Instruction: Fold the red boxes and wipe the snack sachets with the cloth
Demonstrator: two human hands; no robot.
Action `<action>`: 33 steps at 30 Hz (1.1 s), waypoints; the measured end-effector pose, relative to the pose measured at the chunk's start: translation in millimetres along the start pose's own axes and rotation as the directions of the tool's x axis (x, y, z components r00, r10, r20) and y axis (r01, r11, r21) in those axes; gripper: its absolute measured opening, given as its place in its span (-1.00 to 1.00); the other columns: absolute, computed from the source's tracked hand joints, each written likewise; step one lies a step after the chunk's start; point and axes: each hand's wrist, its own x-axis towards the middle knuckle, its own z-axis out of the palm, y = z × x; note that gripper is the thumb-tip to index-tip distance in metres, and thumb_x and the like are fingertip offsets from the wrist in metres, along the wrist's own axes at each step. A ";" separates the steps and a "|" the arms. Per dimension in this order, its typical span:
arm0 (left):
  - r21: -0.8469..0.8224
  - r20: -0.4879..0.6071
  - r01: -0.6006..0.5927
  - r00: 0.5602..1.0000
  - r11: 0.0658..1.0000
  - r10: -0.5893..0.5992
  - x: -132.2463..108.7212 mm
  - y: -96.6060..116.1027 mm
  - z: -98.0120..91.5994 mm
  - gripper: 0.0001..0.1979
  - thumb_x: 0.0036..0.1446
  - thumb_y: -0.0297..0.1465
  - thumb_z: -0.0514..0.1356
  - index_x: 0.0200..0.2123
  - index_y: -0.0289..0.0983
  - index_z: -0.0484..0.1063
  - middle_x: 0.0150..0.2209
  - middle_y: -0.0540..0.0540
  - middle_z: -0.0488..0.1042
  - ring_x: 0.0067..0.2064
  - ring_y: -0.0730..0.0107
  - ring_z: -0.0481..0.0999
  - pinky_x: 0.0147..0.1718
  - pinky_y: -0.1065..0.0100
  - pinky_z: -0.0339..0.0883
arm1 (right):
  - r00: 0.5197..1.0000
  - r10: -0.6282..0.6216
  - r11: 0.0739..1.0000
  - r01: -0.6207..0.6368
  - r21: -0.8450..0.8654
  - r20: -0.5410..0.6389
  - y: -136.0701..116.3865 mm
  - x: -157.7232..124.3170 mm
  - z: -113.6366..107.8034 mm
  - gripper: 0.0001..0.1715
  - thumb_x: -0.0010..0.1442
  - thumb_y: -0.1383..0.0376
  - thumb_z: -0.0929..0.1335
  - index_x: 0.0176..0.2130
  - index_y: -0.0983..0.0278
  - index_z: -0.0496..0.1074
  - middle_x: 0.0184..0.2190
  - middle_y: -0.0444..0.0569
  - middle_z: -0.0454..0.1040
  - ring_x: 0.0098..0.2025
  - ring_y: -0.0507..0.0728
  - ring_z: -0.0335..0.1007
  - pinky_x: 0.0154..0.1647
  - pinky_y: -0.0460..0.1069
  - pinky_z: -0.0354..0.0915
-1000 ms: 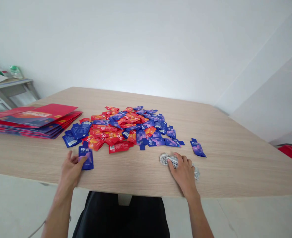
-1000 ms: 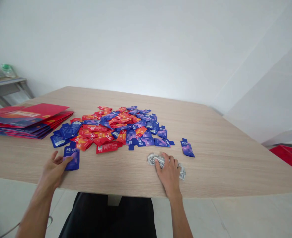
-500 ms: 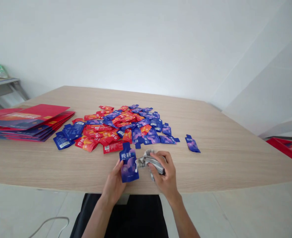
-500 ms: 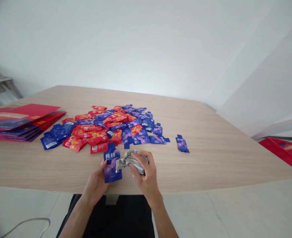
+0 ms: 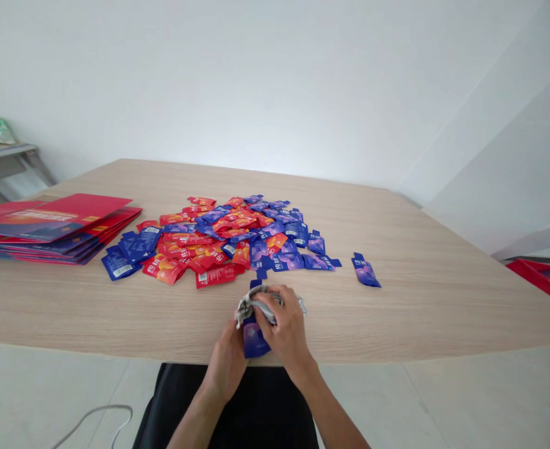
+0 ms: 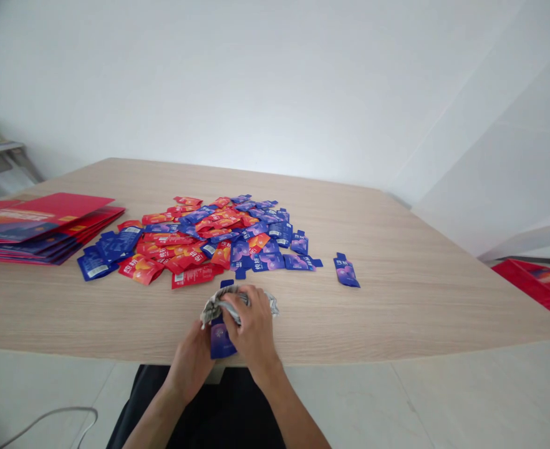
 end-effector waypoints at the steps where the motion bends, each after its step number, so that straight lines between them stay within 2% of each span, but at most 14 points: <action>1: -0.007 0.012 0.016 1.000 1.000 -0.016 -1.9 -3.6 0.7 -0.79 0.34 -0.37 0.24 -0.10 -0.32 0.66 -0.11 -0.17 0.70 0.06 0.14 0.65 0.16 0.20 0.46 | 0.999 0.025 1.000 -0.025 -0.009 -0.036 2.2 4.4 -0.4 -0.85 0.43 0.28 0.37 -0.05 0.16 0.56 -0.07 0.03 0.46 -0.04 0.22 0.40 -0.01 0.12 0.34; 3: -0.028 0.001 0.034 0.999 0.999 -0.034 -4.9 -5.9 4.3 -0.77 0.35 -0.38 0.22 -0.07 -0.31 0.66 -0.09 -0.16 0.70 0.08 0.16 0.64 0.19 0.19 0.43 | 0.998 0.033 0.999 -0.033 -0.006 -0.054 1.7 7.5 -1.3 -0.85 0.43 0.28 0.37 -0.05 0.16 0.56 -0.07 0.04 0.46 -0.03 0.22 0.40 -0.01 0.12 0.34; 5: -0.048 -0.050 0.005 0.999 0.999 -0.007 -6.8 -0.3 9.7 -0.76 0.37 -0.40 0.18 -0.09 -0.31 0.66 -0.11 -0.14 0.70 0.03 0.20 0.65 0.16 0.23 0.45 | 1.000 -0.005 1.000 0.005 0.019 -0.007 -5.0 1.6 -1.9 -0.86 0.40 0.31 0.38 -0.07 0.15 0.56 -0.08 0.02 0.47 -0.05 0.21 0.39 -0.03 0.11 0.34; 9: -0.030 -0.224 -0.025 0.974 0.999 0.017 -9.4 21.2 19.4 -0.76 0.37 -0.43 0.16 -0.23 -0.34 0.65 -0.26 -0.14 0.69 -0.21 0.29 0.67 -0.07 0.31 0.54 | 0.986 -0.098 0.994 0.091 0.060 0.137 -22.2 -20.1 -2.4 -0.84 0.33 0.35 0.42 -0.09 0.13 0.55 -0.10 -0.01 0.48 -0.10 0.19 0.38 -0.09 0.09 0.32; 11: -0.031 -0.261 -0.010 0.965 0.999 0.001 -11.5 25.1 20.8 -0.75 0.36 -0.44 0.16 -0.27 -0.34 0.65 -0.29 -0.15 0.69 -0.26 0.29 0.66 -0.12 0.32 0.55 | 0.981 -0.115 0.992 0.106 0.065 0.157 -23.8 -21.7 -2.5 -0.84 0.32 0.36 0.42 -0.10 0.13 0.55 -0.10 -0.01 0.47 -0.10 0.19 0.39 -0.10 0.09 0.33; 17: -0.061 -0.117 0.025 0.993 0.998 -0.032 -20.0 2.6 15.7 -0.81 0.32 -0.38 0.25 -0.15 -0.31 0.66 -0.21 -0.12 0.70 -0.15 0.27 0.67 0.05 0.28 0.50 | 0.998 0.040 0.998 -0.037 0.040 -0.055 -5.8 12.1 -2.6 -0.85 0.41 0.30 0.37 -0.07 0.15 0.56 -0.10 0.01 0.46 -0.05 0.21 0.40 0.00 0.13 0.35; 19: -0.054 -0.121 0.020 0.992 0.998 -0.026 -20.7 1.2 14.0 -0.83 0.31 -0.38 0.26 -0.15 -0.30 0.66 -0.21 -0.11 0.69 -0.15 0.29 0.67 0.05 0.29 0.50 | 0.997 0.042 0.998 -0.040 0.047 -0.057 -7.1 12.9 -3.1 -0.85 0.41 0.31 0.37 -0.07 0.16 0.56 -0.10 0.02 0.46 -0.04 0.21 0.40 0.00 0.12 0.35; 21: -0.046 -0.128 -0.015 0.992 0.999 0.009 -19.6 8.0 12.9 -0.85 0.28 -0.39 0.26 -0.20 -0.29 0.65 -0.25 -0.09 0.68 -0.20 0.30 0.67 0.01 0.29 0.53 | 1.000 0.002 0.997 -0.003 0.077 0.005 -15.2 2.3 -3.0 -0.86 0.39 0.32 0.38 -0.08 0.16 0.55 -0.09 0.01 0.46 -0.06 0.20 0.40 -0.03 0.10 0.35; 24: -0.049 -0.205 -0.072 0.977 0.996 0.061 -17.9 24.5 12.2 -0.86 0.25 -0.40 0.26 -0.29 -0.30 0.63 -0.32 -0.09 0.66 -0.31 0.31 0.65 -0.12 0.29 0.56 | 0.990 -0.064 0.991 0.048 0.125 0.128 -31.2 -20.7 -1.8 -0.88 0.35 0.31 0.40 -0.10 0.14 0.53 -0.10 -0.01 0.48 -0.10 0.19 0.39 -0.09 0.09 0.34; 26: -0.065 -0.256 -0.078 0.965 0.995 0.059 -18.6 30.4 12.2 -0.84 0.26 -0.40 0.24 -0.32 -0.30 0.62 -0.35 -0.10 0.66 -0.35 0.30 0.64 -0.16 0.28 0.57 | 0.986 -0.073 0.990 0.053 0.133 0.152 -36.6 -27.2 -1.3 -0.89 0.35 0.31 0.40 -0.11 0.13 0.53 -0.12 -0.02 0.49 -0.12 0.20 0.39 -0.12 0.08 0.34; 29: -0.084 -0.210 -0.043 0.977 0.996 0.025 -21.9 23.5 12.2 -0.81 0.27 -0.42 0.21 -0.31 -0.31 0.63 -0.34 -0.10 0.65 -0.28 0.26 0.66 -0.06 0.22 0.56 | 0.998 -0.017 0.994 0.010 0.111 0.063 -31.5 -14.6 -2.5 -0.87 0.38 0.31 0.38 -0.09 0.14 0.54 -0.12 0.01 0.48 -0.09 0.21 0.41 -0.09 0.10 0.36; 33: -0.074 -0.135 0.008 0.991 0.997 -0.018 -24.5 3.7 11.3 -0.79 0.30 -0.40 0.21 -0.15 -0.31 0.66 -0.17 -0.14 0.69 -0.10 0.24 0.67 0.09 0.21 0.51 | 0.995 0.073 0.995 -0.068 0.074 -0.065 -17.8 10.5 -6.9 -0.85 0.42 0.28 0.35 -0.08 0.16 0.54 -0.13 0.03 0.46 -0.05 0.22 0.41 -0.02 0.14 0.38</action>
